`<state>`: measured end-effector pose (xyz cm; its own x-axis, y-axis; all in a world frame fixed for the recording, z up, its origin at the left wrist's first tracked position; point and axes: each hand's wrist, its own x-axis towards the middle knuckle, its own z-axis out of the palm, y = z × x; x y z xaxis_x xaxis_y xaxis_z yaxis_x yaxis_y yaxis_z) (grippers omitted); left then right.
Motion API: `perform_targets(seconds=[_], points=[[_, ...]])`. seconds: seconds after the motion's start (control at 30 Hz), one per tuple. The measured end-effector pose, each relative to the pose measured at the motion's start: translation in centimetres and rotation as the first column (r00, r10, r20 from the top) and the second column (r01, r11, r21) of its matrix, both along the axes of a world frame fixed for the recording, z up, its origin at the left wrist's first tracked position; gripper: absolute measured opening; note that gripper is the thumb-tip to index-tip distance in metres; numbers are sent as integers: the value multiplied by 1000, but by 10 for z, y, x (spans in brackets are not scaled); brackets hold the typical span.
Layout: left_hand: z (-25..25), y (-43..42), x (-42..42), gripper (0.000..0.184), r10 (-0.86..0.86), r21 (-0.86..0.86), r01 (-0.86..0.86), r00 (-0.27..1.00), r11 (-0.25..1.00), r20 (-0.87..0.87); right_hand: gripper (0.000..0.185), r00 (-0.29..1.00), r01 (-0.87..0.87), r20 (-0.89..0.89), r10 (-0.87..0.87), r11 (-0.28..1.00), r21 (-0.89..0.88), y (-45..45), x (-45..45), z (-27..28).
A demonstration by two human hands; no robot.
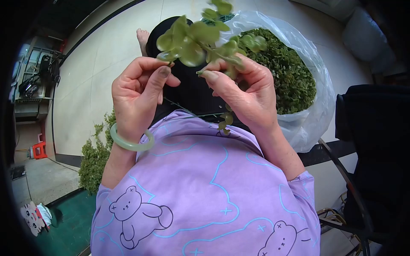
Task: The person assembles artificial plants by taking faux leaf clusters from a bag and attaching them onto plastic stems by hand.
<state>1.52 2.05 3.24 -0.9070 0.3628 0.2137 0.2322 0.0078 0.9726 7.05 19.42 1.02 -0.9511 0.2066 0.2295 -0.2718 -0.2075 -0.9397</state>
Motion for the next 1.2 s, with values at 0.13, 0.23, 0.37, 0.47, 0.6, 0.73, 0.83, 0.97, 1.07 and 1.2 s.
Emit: perform_targets(seconds=[0.13, 0.23, 0.37, 0.47, 0.6, 0.73, 0.83, 0.97, 1.07, 1.2], points=[[-7, 1, -25, 12, -2, -79, 5, 999, 997, 38, 6, 998, -28, -49, 36, 989, 147, 1, -1, -1], [-3, 1, -33, 13, -170, 166, 122, 932, 979, 321, 5, 998, 7, -63, 3, 986, 169, -2, -2, 1], [19, 9, -13, 13, -297, 236, 225, 892, 945, 341, 7, 996, 64, -75, -57, 994, 91, 5, -5, -2], [30, 11, 2, 11, -304, 158, 269, 912, 950, 276, 8, 991, 135, -39, -131, 981, 138, 5, 2, 5], [30, 17, 11, 9, -319, 179, 280, 916, 943, 244, 7, 998, 65, 0, -65, 994, 84, 5, 4, 9], [26, 20, 11, 9, -308, 151, 279, 922, 948, 232, 10, 999, 41, 8, -41, 999, 18, 4, 4, 6], [25, 19, 11, 9, -313, 151, 283, 920, 947, 235, 12, 999, 40, -11, -40, 999, 27, 5, 5, 6], [26, 19, 11, 9, -317, 144, 290, 918, 946, 236, 12, 1000, 7, 15, -7, 999, 48, 6, 7, 9], [25, 19, 11, 8, -308, 124, 286, 925, 950, 225, 12, 1000, 22, 6, -22, 998, 62, 5, 8, 10], [24, 19, 12, 8, -294, 90, 281, 934, 956, 204, 11, 999, 42, 22, -45, 994, 103, 5, 9, 12]])
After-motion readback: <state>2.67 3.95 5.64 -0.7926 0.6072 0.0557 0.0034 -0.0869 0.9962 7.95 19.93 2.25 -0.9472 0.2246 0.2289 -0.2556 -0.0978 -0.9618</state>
